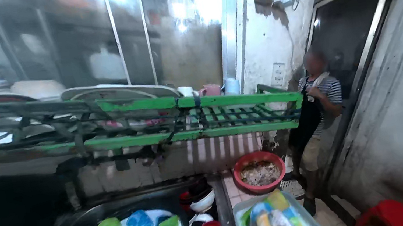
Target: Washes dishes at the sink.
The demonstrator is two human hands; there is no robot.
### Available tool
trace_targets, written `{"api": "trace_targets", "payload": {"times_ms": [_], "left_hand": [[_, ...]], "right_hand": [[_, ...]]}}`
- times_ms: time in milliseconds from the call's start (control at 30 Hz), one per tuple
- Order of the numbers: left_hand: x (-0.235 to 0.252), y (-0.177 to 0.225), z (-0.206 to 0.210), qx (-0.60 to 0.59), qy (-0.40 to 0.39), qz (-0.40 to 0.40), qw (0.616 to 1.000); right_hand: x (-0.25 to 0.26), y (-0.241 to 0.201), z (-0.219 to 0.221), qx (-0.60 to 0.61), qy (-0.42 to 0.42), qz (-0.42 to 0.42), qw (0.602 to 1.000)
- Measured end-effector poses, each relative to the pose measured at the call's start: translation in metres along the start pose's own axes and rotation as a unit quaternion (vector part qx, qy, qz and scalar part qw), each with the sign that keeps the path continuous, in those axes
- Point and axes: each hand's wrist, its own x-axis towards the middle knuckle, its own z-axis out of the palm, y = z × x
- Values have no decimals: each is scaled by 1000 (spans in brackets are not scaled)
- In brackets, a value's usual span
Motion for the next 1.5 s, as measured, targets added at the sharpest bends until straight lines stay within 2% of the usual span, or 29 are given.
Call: {"api": "trace_targets", "payload": {"times_ms": [67, 167, 233, 300, 367, 467, 500, 567, 600, 633, 700, 767, 833, 900, 933, 967, 1033, 1067, 1100, 1133, 1167, 1200, 1233, 1267, 1333, 1367, 1400, 1433, 1500], "left_hand": [[13, 25, -6, 36, 25, 11, 999], [17, 70, -16, 93, 28, -9, 995], [18, 87, -29, 191, 5, 17, 981], [25, 97, -48, 309, 11, 78, 948], [33, 102, -67, 374, 39, 128, 918], [35, 100, -82, 329, 59, 127, 934], [33, 95, -84, 299, 58, 123, 945], [30, 88, -82, 239, 42, 112, 963], [29, 85, -78, 214, 28, 100, 971], [28, 83, -73, 194, 18, 91, 977], [27, 80, -63, 217, -7, 76, 973], [27, 83, -52, 357, -45, 48, 932], [33, 86, -35, 508, -80, 7, 858], [35, 91, -13, 567, -78, 5, 820], [36, 91, -5, 546, -63, 33, 835], [39, 86, -2, 471, -47, 83, 877], [38, 60, 2, 186, -47, 128, 973], [33, 49, 10, 76, -50, 119, 989], [28, 41, 16, 24, -47, 111, 992], [26, 34, 19, 13, -43, 106, 993], [26, 29, 19, 25, -40, 97, 994], [30, 21, 17, 49, -35, 81, 995], [36, 12, 15, 78, -17, 72, 994], [43, 3, 10, 112, 16, 67, 991], [45, -9, 4, 152, 72, 64, 984], [45, -12, 2, 153, 78, 68, 983], [44, -12, -1, 140, 68, 72, 985], [42, -9, -4, 115, 42, 70, 990], [36, 7, -9, 58, -46, 44, 996]], "right_hand": [[-13, 1, -10, 40, -49, 67, 996], [-18, 25, -5, -40, -140, 201, 969], [-17, 29, -2, -87, -250, 266, 927], [-14, 27, -3, -96, -312, 291, 899], [-8, 25, -6, -21, -274, 337, 901], [9, 17, -17, 231, -93, 400, 882], [18, 9, -21, 332, -42, 395, 856], [37, -11, -29, 514, 16, 395, 761], [44, -19, -32, 545, 24, 404, 735], [47, -22, -31, 510, 19, 407, 757], [44, -21, -28, 266, -55, 375, 886], [33, -33, -26, 11, -148, 260, 954], [24, -42, -22, -87, -177, 159, 967], [27, -40, -25, -21, -163, 234, 958], [32, -34, -28, 65, -144, 309, 938], [38, -29, -31, 187, -105, 361, 908], [46, -29, -34, 454, -37, 402, 794], [49, -35, -33, 519, -7, 410, 750], [50, -43, -28, 506, 16, 410, 759], [47, -47, -20, 414, 22, 391, 822], [40, -46, -10, 255, 2, 352, 900], [29, -38, -1, 82, -41, 290, 953], [17, -26, 4, -58, -109, 212, 970], [7, -10, 9, -141, -183, 161, 959], [-4, 8, 14, -177, -264, 154, 936], [-4, 11, 15, -107, -229, 202, 946], [1, 4, 15, 28, -149, 286, 946], [10, -9, 17, 190, -44, 380, 904], [31, -36, 19, 422, 97, 480, 763]]}}
